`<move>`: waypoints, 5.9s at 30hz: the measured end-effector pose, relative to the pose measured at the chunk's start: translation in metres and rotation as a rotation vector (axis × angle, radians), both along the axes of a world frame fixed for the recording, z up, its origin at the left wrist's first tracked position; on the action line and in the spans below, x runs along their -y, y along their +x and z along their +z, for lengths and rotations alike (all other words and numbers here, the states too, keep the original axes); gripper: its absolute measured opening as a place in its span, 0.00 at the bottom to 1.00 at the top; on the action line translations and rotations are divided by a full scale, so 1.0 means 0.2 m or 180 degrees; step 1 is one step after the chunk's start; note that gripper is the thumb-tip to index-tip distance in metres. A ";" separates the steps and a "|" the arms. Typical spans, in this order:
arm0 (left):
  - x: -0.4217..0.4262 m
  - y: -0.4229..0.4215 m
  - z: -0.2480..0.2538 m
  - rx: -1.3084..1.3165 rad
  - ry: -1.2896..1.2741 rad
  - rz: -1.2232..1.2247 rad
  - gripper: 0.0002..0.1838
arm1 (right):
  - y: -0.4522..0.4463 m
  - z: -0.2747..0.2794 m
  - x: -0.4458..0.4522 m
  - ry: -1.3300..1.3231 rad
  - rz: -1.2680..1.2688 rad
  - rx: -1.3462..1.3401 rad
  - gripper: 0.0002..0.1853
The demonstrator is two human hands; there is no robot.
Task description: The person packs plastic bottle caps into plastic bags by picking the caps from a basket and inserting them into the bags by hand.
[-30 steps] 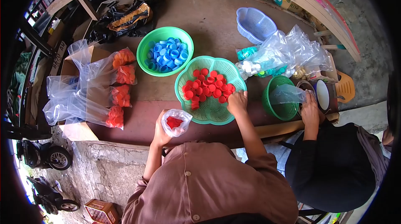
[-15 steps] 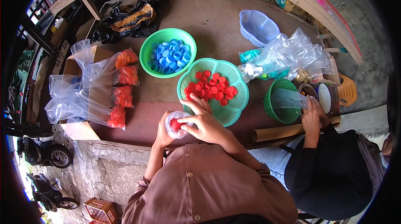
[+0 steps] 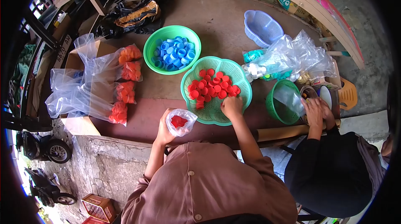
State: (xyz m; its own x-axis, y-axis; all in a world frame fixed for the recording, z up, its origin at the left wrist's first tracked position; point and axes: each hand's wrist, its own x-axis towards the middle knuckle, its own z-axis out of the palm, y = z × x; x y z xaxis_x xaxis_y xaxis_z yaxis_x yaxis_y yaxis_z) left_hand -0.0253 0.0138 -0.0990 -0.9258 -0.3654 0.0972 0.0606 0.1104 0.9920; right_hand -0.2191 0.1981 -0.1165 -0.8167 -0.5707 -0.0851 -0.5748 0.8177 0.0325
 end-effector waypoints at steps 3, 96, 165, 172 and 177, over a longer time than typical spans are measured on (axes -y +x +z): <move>0.00 -0.01 0.00 -0.0061 -0.0078 0.0100 0.27 | 0.07 0.26 0.03 -0.1275 -0.0292 0.2193 0.08; 0.01 -0.01 0.03 -0.0152 0.0097 0.0123 0.29 | 0.14 -0.02 0.18 -0.1151 0.0193 0.1117 0.20; -0.12 0.48 0.54 0.1117 -0.1780 -0.1588 0.15 | 0.65 0.60 -0.41 -0.4292 -0.0719 0.2707 0.20; -0.04 0.45 0.58 0.1685 -0.2495 -0.1152 0.17 | 0.78 0.83 -0.29 -0.3316 0.0955 0.0252 0.28; -0.08 0.41 0.66 0.1742 -0.2363 -0.1431 0.17 | 0.89 0.73 -0.07 -0.2237 0.2195 0.0187 0.20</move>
